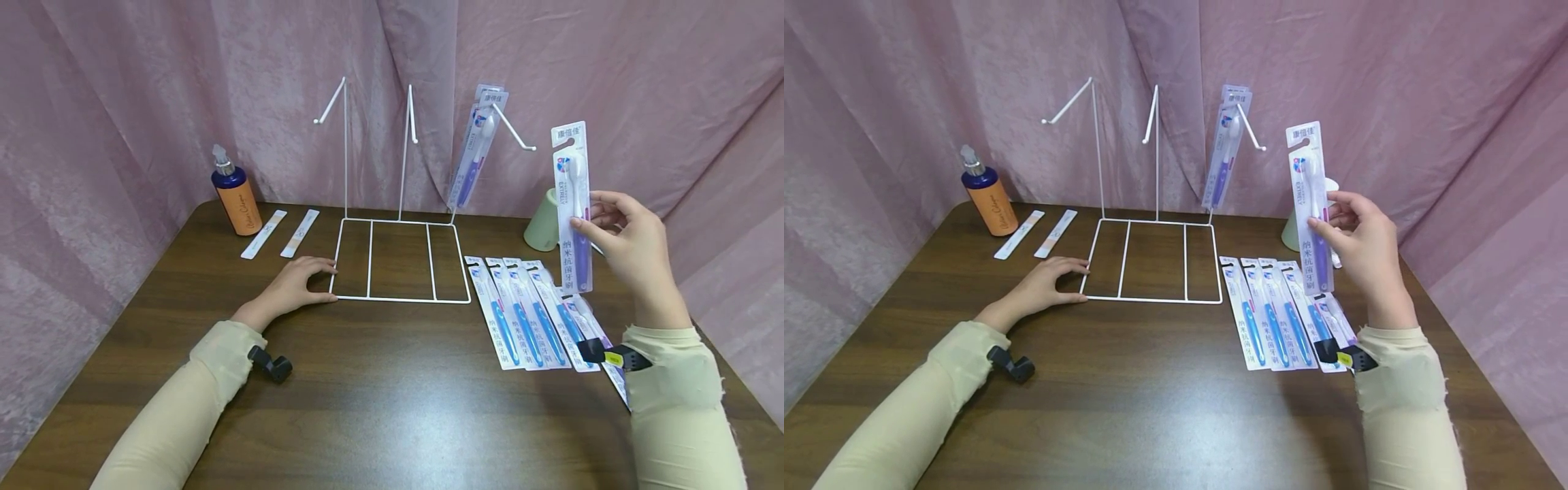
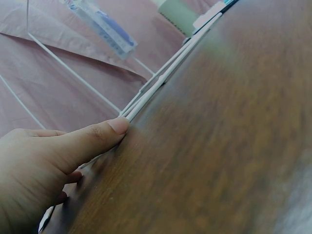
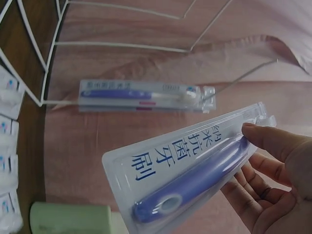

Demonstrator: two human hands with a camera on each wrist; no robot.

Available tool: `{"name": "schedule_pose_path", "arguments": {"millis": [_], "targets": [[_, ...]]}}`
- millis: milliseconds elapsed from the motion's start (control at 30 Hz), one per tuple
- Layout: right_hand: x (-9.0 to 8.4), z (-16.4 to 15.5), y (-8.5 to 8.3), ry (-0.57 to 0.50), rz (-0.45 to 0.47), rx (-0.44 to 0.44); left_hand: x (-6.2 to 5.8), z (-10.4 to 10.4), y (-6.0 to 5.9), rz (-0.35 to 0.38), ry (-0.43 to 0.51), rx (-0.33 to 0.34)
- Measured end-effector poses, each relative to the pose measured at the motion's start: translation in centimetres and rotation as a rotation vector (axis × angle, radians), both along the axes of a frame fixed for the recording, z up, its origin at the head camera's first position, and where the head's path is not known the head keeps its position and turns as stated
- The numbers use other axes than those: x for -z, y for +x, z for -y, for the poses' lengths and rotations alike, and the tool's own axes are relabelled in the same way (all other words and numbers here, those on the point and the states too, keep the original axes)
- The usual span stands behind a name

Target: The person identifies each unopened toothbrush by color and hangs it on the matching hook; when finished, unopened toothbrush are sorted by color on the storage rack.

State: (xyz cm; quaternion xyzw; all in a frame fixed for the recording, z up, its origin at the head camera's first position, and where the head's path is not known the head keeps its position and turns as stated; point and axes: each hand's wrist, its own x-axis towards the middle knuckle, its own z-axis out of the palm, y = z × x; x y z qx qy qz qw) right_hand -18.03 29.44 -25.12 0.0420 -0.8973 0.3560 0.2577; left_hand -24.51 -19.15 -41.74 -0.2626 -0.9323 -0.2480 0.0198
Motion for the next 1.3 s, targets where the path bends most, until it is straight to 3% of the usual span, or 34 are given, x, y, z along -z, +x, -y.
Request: {"name": "schedule_pose_path", "arguments": {"millis": [300,733,1000,1300], "targets": [[-0.3,2.1,-0.1,-0.066,-0.065,-0.097,0.1,0.1,0.0,-0.007,0.0,0.002],[0.2,3.2,0.3,-0.041,-0.087,-0.121,0.0,0.0,0.0,-0.005,0.001,0.0],[0.6,4.1,-0.1,-0.069,-0.094,-0.184,0.0,0.2,0.0,-0.008,0.001,0.001],[1.8,5.1,-1.6,-0.073,-0.082,-0.134,0.2,0.1,-0.1,-0.011,-0.001,0.002]]}}
